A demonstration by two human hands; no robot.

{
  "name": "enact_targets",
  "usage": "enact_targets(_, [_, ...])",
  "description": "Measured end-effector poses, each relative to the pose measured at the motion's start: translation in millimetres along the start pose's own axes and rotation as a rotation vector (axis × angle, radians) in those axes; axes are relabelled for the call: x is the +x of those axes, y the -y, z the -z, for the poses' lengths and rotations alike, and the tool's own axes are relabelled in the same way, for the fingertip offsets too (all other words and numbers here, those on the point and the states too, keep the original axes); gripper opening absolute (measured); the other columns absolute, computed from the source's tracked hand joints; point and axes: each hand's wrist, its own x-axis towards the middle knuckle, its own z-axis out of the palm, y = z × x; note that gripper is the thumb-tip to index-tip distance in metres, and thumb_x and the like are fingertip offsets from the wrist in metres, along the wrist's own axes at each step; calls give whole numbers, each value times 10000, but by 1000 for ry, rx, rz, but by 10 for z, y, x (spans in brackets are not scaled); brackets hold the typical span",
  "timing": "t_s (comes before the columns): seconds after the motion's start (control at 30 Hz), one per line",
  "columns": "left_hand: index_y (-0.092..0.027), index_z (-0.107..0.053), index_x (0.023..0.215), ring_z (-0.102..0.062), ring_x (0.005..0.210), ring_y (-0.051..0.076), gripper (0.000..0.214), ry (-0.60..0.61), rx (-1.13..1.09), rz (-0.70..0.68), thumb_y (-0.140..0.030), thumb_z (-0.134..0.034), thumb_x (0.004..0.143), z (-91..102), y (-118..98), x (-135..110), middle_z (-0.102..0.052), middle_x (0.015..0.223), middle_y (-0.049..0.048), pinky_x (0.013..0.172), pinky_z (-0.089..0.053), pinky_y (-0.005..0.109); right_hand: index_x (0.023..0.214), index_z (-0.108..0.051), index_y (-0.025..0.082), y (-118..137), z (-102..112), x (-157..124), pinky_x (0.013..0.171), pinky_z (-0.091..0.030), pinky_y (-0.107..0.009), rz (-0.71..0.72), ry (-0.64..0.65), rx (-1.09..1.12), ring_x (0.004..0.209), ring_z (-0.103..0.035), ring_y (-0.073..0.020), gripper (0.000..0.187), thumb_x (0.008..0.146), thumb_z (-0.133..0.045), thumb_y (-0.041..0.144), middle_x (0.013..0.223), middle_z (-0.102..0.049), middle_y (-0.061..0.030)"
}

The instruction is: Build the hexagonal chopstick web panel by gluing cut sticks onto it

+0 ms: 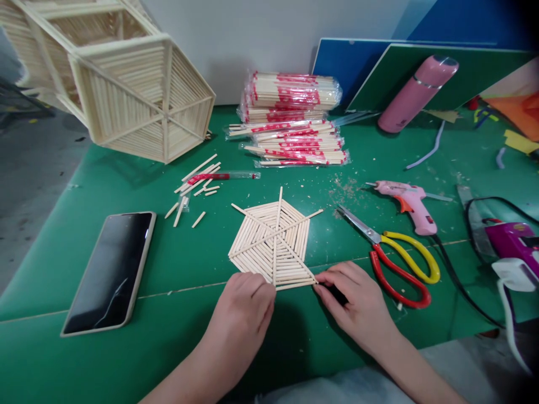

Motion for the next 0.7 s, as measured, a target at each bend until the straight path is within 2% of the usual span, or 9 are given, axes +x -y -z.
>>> enact_targets(0.7, [-159,-575,728,-474,628,170,188,31,6,50,-113,-415,815,-21,25,-25,-540,651,22,590,-352,305,847,-613,181,-2,2,1,673,-424,-308,-4,2,3,741,-528,-161,96,802,-531,203,784,-595,-41])
